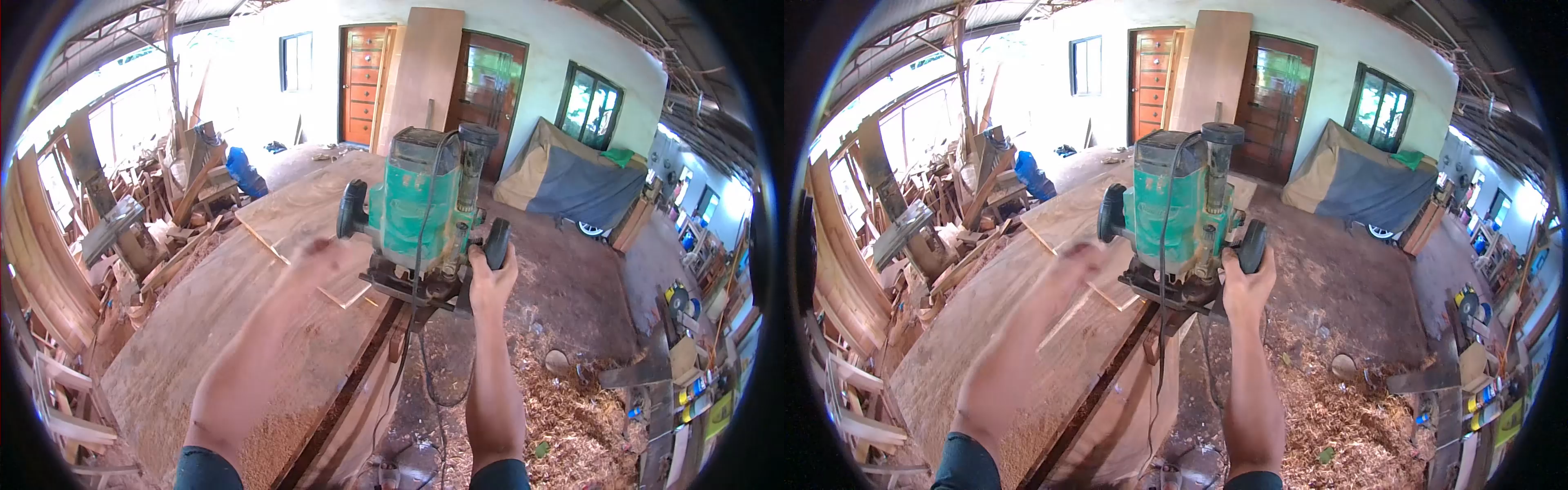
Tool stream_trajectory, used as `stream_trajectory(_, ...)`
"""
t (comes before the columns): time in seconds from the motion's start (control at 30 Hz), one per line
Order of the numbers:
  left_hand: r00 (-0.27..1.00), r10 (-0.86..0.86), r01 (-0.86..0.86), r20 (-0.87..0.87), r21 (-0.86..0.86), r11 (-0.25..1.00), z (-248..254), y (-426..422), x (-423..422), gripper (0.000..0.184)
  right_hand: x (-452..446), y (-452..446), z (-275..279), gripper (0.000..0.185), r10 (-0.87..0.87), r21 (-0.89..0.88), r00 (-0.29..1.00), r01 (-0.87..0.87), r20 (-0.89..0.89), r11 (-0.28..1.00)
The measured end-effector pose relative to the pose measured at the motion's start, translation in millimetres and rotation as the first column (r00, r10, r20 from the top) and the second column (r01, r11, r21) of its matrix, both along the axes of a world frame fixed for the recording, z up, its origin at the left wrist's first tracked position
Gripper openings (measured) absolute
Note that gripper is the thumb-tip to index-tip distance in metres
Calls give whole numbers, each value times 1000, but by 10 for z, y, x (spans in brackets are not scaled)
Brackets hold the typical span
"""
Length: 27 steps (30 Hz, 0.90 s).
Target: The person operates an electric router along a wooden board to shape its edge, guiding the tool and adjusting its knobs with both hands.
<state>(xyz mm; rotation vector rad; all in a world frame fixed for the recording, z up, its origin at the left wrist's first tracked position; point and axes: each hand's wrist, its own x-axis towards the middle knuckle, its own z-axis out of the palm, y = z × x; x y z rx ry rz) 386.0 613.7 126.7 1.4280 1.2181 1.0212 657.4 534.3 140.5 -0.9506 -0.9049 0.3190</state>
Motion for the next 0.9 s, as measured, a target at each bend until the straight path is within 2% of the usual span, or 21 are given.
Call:
stream_trajectory(0.07,958,277,-286,78,130,949,404,1,40,41,4,13,-6,21,-19,17,1000,19,12,1000)
stream_trajectory(0.17,958,42,-89,285,152,984,475,396,365,35,-7,12,5,20,-21,31,999,20,34,999)
stream_trajectory(0.27,990,8,-25,140,117,993,556,597,509,29,64,93,-53,20,-72,89,992,63,99,994)
stream_trajectory(0.3,994,20,-32,110,110,993,532,599,511,27,79,108,-90,20,-93,110,987,79,129,991)
stream_trajectory(0.37,998,38,-43,46,114,993,556,624,498,22,25,-6,-15,20,-19,49,999,17,50,999)
stream_trajectory(0.47,965,76,-145,249,269,952,378,749,622,21,0,-42,30,21,17,8,1000,-17,10,1000)
stream_trajectory(0.6,963,135,-201,235,281,938,282,847,615,24,86,71,-62,27,-9,17,999,8,49,1000)
stream_trajectory(0.8,952,160,-231,260,270,935,281,835,617,26,186,115,-92,38,137,19,990,-137,-25,990)
stream_trajectory(0.9,956,186,-244,226,268,932,300,834,615,27,294,74,-66,43,199,-105,979,-194,41,975)
